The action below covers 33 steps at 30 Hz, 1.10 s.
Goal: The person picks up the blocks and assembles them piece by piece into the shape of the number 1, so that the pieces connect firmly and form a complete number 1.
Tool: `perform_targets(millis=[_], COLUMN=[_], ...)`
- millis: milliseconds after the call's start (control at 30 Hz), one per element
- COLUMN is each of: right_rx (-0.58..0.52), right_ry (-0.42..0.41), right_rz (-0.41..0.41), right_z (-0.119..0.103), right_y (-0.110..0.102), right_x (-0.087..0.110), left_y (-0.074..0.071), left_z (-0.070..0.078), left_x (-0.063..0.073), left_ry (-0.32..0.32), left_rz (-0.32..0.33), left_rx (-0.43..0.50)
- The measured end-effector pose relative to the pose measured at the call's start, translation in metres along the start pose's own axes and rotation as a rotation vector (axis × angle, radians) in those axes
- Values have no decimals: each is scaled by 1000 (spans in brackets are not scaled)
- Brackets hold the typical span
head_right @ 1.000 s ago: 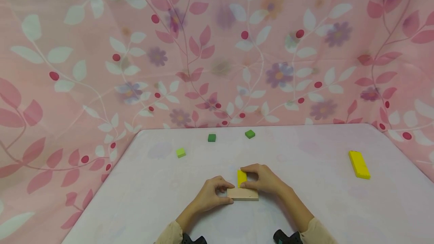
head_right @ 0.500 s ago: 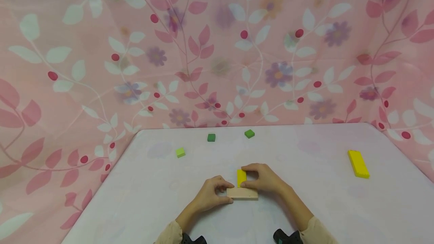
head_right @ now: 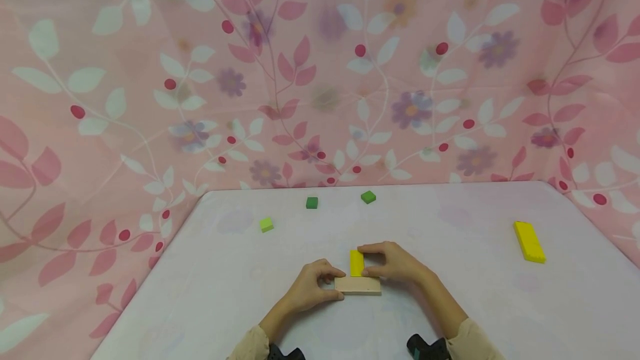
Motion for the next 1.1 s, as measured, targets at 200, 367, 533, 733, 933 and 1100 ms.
perform_targets(millis=[200,367,533,733,933,1100], right_rx=[-7,-3,-10,-2,0,3], right_ry=[-24,-17,11,4,-19,-25], right_rz=[0,1,6,7,12,3], right_z=[0,3,5,5,3,2], right_y=[0,2,4,5,5,4], right_x=[0,1,2,4,4,2], left_y=[-1,-1,-1,1,0,-1], left_z=[1,0,1,0,0,0], left_x=[0,0,0,0,0,0], left_ry=[8,-4,-10,-7,18,35], left_rz=[4,-2,-3,-5,2,10], left_rx=[-11,-1,-1,3,-7,-11])
Point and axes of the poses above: each hand's wrist, its own x-axis away from the middle knuckle, its own y-axis out of the palm, z = x × y, the point moved 4 cm from there along -x, towards the middle knuckle, and after that the axes turned 14 degrees about -y, right-handed, at the moved point
